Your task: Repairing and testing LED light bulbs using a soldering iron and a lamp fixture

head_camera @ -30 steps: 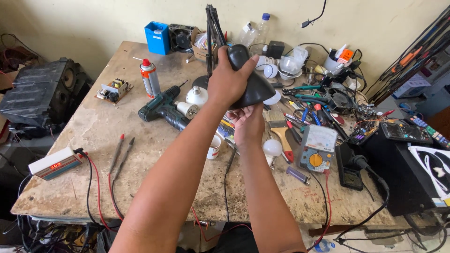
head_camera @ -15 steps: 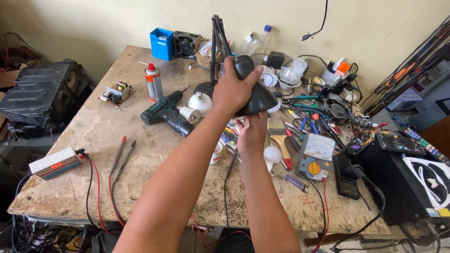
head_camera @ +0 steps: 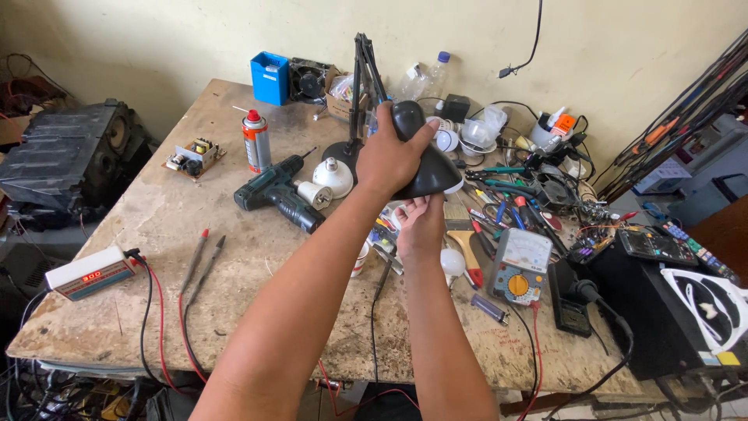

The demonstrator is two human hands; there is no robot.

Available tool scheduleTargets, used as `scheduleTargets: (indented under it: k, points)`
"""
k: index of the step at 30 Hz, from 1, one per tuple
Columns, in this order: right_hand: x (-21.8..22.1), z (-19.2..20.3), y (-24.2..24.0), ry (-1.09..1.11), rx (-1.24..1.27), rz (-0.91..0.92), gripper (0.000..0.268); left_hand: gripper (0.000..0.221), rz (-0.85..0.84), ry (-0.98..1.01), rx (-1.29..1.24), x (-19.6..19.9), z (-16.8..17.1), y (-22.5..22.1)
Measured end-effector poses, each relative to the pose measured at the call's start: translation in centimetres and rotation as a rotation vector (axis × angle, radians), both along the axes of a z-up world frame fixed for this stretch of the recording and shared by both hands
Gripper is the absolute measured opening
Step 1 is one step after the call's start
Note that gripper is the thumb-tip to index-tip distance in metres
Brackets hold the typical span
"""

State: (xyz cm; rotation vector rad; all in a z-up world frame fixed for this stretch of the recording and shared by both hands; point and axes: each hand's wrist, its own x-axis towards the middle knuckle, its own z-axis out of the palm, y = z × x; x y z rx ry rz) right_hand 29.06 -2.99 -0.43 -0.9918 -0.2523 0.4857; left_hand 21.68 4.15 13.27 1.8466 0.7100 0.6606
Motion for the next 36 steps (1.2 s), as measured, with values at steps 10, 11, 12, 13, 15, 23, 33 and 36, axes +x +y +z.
scheduleTargets:
  k: [10, 11, 12, 13, 15, 23, 33, 36]
  points:
    - [0.7, -0.7, 0.0, -0.039, 0.036, 0.023, 0.031, 0.085, -0.006, 0.021, 0.015, -0.1, 0.0, 0.2]
    - [0.4, -0.5, 0.0, -0.089, 0.011, -0.013, 0.028, 0.086, -0.002, 0.028, 0.014, -0.1, 0.1, 0.2]
    - [0.1, -0.3, 0.0, -0.138, -0.015, -0.049, 0.024, 0.086, 0.001, 0.037, 0.013, -0.1, 0.1, 0.1]
    - [0.6, -0.6, 0.2, -0.139, -0.015, -0.047, 0.024, 0.086, 0.002, 0.036, 0.013, 0.0, 0.0, 0.2]
    - [1.6, -1.2, 0.5, -0.053, 0.022, 0.004, 0.025, 0.088, -0.01, 0.032, 0.016, 0.1, -0.2, 0.3]
    - [0.5, -0.5, 0.3, -0.081, 0.066, 0.003, 0.027, 0.088, -0.02, 0.004, 0.012, -0.3, 0.1, 0.1]
    - [-0.4, 0.5, -0.4, -0.043, 0.134, 0.028, 0.029, 0.089, -0.007, 0.067, 0.039, 0.4, -0.3, 0.4]
    - [0.4, -0.1, -0.2, -0.049, 0.099, 0.025, 0.028, 0.087, -0.018, 0.029, 0.019, -0.4, 0.2, -0.1]
